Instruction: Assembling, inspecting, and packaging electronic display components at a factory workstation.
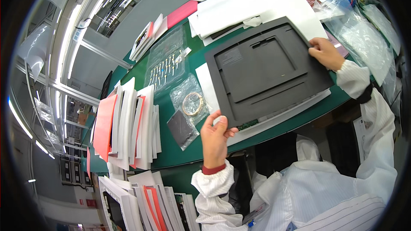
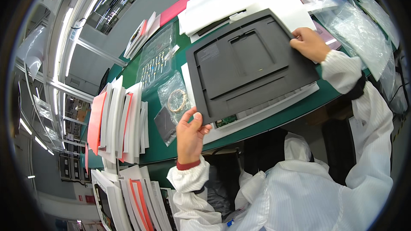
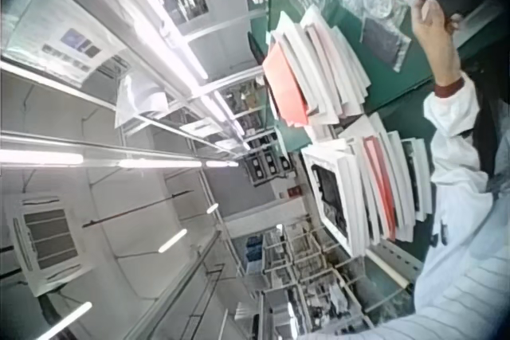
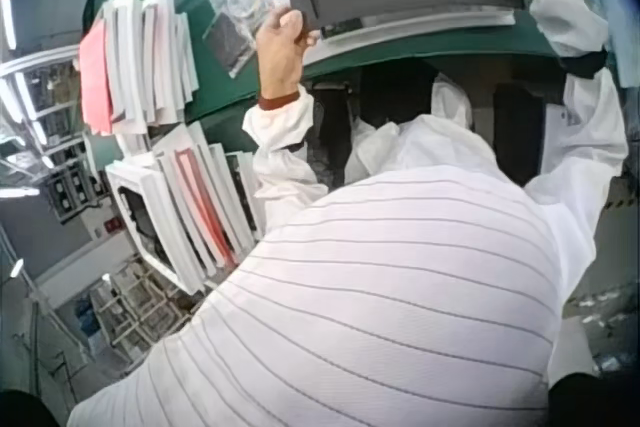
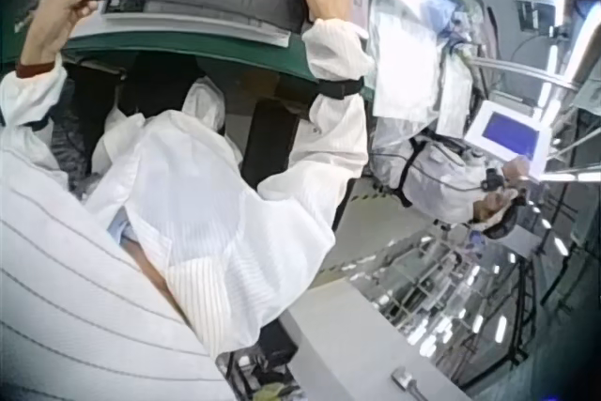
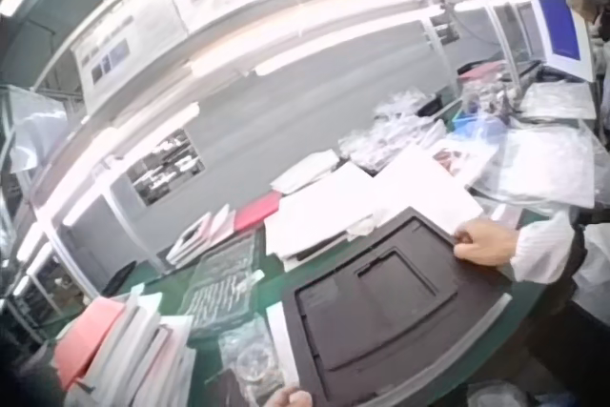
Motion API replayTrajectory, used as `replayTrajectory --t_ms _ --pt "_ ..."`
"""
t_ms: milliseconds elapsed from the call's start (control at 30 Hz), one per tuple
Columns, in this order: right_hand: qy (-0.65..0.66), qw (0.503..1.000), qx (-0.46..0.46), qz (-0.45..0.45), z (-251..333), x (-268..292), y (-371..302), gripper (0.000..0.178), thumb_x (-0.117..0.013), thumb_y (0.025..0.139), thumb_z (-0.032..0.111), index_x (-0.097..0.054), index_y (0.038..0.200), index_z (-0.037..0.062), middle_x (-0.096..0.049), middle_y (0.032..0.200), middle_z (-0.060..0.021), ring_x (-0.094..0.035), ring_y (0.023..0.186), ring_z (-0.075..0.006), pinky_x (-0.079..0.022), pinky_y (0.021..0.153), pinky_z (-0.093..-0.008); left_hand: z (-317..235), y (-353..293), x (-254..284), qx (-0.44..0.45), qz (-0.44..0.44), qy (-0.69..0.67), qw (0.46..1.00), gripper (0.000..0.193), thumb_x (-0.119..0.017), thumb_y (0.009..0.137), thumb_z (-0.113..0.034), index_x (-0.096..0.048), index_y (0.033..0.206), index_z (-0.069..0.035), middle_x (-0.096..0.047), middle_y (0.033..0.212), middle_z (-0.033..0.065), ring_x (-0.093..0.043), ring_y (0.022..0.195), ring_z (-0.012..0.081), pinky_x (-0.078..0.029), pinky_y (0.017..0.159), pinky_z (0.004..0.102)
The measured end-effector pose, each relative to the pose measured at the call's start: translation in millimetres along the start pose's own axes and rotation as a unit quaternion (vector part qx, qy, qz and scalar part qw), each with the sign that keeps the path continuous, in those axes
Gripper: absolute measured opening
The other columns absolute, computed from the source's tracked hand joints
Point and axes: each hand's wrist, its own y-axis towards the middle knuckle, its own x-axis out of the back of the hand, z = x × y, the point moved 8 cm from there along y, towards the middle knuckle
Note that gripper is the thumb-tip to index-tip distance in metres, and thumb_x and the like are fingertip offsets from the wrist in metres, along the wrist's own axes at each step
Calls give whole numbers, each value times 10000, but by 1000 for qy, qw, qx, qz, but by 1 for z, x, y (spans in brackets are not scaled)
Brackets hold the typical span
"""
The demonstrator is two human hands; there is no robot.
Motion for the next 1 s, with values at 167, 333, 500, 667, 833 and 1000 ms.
replayTrajectory --t_ms 167,333,500,667,833,1000 --pt "1 992 103 -79 -16 8 -12 269 -535 835 144 -531 1007 -63 -494 670 -108 -461 606 -192 -375 590 -322 15 -12 -21 21 57 89 994 294 -616 839 -91 -482 1059 50 -569 727 68 -573 573 139 -465 521 237" --pt "0 995 77 -57 -22 -16 -10 254 -543 828 136 -553 988 -61 -474 659 -106 -451 614 -190 -374 599 -318 12 2 -7 -7 32 204 978 226 -643 817 -110 -575 918 79 -581 728 70 -554 558 108 -432 508 214" --pt "17 997 45 -60 -27 -23 -9 260 -564 803 148 -574 977 -46 -517 684 -107 -495 648 -208 -397 626 -317 7 14 0 -34 0 270 962 213 -648 809 -112 -599 878 84 -584 697 66 -548 550 100 -417 485 210" --pt "-106 988 64 -90 -1 -24 -12 276 -591 777 150 -593 984 -33 -527 774 -136 -529 742 -277 -419 679 -358 9 31 21 -65 -42 322 944 256 -673 765 -138 -610 929 49 -644 734 85 -590 529 119 -439 469 232" --pt "-117 981 111 -107 -8 -37 -19 309 -572 809 118 -557 1085 -20 -490 862 -153 -513 801 -291 -420 729 -359 10 32 14 -83 -25 335 938 384 -674 765 -122 -548 1076 64 -630 786 84 -582 583 109 -442 514 224" --pt "-244 943 199 -108 4 -47 -26 381 -519 842 84 -453 1196 -42 -480 871 -149 -511 793 -301 -435 731 -369 11 37 10 -103 -11 362 927 466 -664 773 -182 -521 1151 49 -646 846 115 -616 646 156 -461 580 266"
